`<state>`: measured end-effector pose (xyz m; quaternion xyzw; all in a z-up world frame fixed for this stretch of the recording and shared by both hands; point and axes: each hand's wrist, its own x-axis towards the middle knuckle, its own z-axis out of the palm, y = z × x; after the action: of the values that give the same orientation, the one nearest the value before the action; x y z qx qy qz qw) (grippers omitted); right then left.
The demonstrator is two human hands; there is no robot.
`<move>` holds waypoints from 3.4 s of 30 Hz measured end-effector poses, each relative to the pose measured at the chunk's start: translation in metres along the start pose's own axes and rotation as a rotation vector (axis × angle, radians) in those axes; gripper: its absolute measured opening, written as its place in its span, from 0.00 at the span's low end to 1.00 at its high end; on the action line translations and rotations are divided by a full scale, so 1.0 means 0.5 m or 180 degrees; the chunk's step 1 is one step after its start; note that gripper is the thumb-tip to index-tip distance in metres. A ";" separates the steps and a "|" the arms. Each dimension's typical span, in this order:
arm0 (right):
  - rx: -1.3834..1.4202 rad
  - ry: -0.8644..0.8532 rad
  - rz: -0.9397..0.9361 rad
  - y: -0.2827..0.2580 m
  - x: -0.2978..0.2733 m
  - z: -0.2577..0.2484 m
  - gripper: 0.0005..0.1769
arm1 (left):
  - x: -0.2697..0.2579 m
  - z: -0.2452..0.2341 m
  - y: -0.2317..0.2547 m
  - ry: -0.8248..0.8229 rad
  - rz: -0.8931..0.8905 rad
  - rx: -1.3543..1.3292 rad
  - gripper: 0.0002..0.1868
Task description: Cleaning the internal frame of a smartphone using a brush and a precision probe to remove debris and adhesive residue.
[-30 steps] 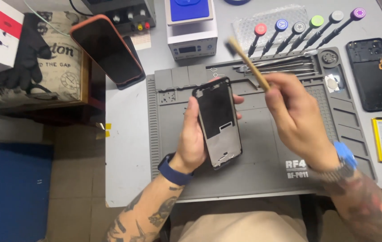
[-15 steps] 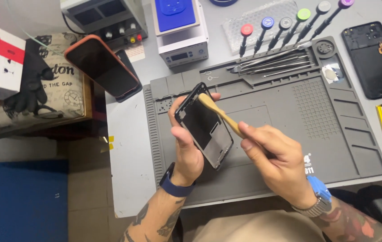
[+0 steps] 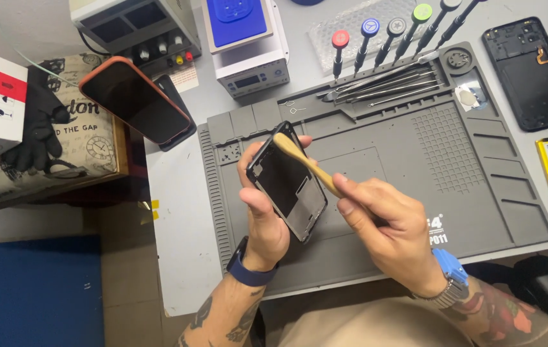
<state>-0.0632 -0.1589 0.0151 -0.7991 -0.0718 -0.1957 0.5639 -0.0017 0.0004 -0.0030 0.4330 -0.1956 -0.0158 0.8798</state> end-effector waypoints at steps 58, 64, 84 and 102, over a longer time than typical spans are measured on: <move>-0.0166 -0.1763 -0.0533 0.041 0.199 -0.151 0.18 | 0.020 -0.043 -0.012 0.0033 -0.1886 -0.1532 0.40; -0.0058 -0.1581 -0.0290 0.052 0.207 -0.153 0.16 | 0.026 -0.035 -0.006 -0.0012 -0.1883 -0.1614 0.39; -0.0548 -0.1307 -0.0161 0.066 0.185 -0.196 0.13 | 0.034 -0.033 0.003 0.0019 -0.1405 -0.1520 0.38; -0.0118 -0.1776 -0.0462 0.079 0.170 -0.145 0.13 | 0.038 -0.037 0.003 0.0060 -0.1280 -0.1340 0.37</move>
<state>0.0111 -0.2492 0.0347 -0.8250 -0.2776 -0.0093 0.4922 0.0222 0.0116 -0.0054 0.2712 -0.0900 -0.2260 0.9313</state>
